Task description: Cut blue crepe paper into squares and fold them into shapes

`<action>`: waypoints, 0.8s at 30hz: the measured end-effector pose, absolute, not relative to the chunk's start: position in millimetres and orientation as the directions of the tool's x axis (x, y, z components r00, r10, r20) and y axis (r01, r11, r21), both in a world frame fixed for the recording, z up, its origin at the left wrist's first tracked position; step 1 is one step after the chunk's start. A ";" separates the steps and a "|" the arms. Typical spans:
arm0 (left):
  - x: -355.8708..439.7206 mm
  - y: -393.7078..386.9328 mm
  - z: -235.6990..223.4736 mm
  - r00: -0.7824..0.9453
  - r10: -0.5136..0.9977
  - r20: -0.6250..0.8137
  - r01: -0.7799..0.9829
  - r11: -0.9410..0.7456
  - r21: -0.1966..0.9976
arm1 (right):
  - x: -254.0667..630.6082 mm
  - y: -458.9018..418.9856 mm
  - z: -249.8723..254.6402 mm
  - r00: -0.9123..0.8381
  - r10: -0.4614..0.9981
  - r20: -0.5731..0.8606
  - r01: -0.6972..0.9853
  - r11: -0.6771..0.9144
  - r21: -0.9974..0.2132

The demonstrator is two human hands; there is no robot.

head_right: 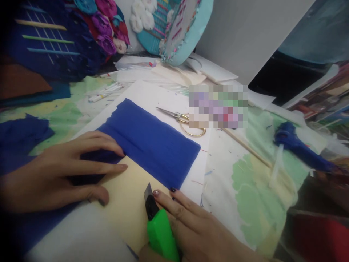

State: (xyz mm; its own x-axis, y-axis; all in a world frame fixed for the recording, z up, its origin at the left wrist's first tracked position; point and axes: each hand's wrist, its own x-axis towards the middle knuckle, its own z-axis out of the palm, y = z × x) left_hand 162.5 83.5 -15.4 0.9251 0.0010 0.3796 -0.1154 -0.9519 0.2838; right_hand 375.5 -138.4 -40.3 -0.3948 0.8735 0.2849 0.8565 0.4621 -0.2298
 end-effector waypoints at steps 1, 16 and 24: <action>162.0 83.5 -15.6 0.925 0.005 0.379 -0.113 -0.951 0.289 | 376.1 -139.3 -46.0 -0.399 0.857 0.324 0.846 0.481 -0.229; 165.2 84.9 -18.2 0.927 0.011 0.376 -0.115 -0.943 0.311 | 372.5 -144.9 -62.1 -0.337 0.847 0.410 0.883 0.435 -0.173; 166.8 84.0 -16.0 0.928 0.021 0.371 -0.104 -0.944 0.314 | 375.1 -146.6 -61.4 -0.338 0.862 0.377 0.889 0.423 -0.172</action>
State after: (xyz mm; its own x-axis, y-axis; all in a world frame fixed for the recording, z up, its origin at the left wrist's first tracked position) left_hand 166.8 84.0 -16.0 0.9284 0.0214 0.3709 -0.1036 -0.9438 0.3137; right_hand 375.1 -146.6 -61.4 -0.3375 0.8623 0.3775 0.8894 0.4235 -0.1723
